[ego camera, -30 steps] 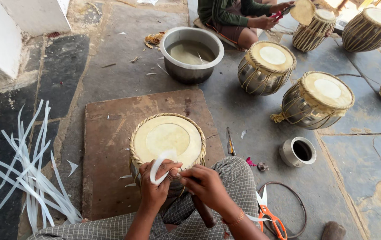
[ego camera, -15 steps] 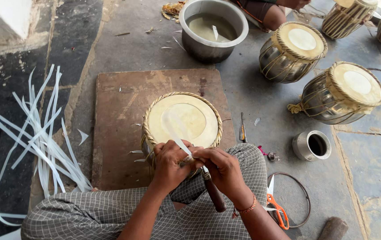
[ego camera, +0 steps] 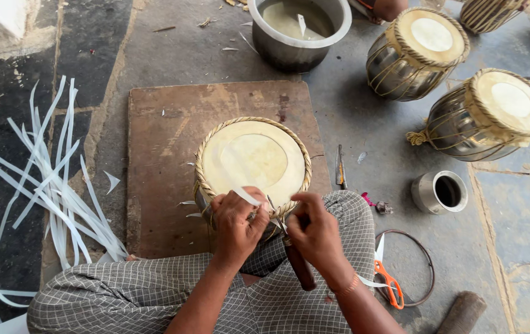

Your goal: The person sits on the floor and uses a screwdriver to thread a white plastic strip through the rope rim of a drum. They repeatedly pull the strip through the holes and tighten it around the drum's edge.

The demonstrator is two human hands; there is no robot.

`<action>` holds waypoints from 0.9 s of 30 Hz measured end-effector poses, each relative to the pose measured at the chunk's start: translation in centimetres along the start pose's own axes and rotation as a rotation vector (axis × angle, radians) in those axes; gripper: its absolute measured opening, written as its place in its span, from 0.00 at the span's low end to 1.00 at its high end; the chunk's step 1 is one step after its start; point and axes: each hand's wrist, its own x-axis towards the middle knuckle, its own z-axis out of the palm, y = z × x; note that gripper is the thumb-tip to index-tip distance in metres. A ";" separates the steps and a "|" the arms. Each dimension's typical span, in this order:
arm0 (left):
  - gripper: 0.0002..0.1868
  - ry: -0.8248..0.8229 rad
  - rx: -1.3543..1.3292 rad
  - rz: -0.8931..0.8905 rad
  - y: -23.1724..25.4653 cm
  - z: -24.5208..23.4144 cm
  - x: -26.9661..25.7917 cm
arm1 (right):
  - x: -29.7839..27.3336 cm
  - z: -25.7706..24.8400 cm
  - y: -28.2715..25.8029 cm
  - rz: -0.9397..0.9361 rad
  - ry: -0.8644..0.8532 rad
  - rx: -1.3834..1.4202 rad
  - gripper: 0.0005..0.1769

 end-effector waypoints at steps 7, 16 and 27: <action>0.06 0.008 0.084 -0.070 -0.1 0.1 -0.1 | -5.5 -1.4 1.5 0.168 -0.358 -0.066 0.39; 0.07 0.035 0.161 -0.138 0.1 1.0 -0.6 | -6.7 0.3 1.6 0.315 -0.378 -0.001 0.34; 0.04 -0.061 0.208 -0.095 0.9 0.4 -0.3 | -7.1 1.8 3.1 0.169 -0.359 -0.086 0.29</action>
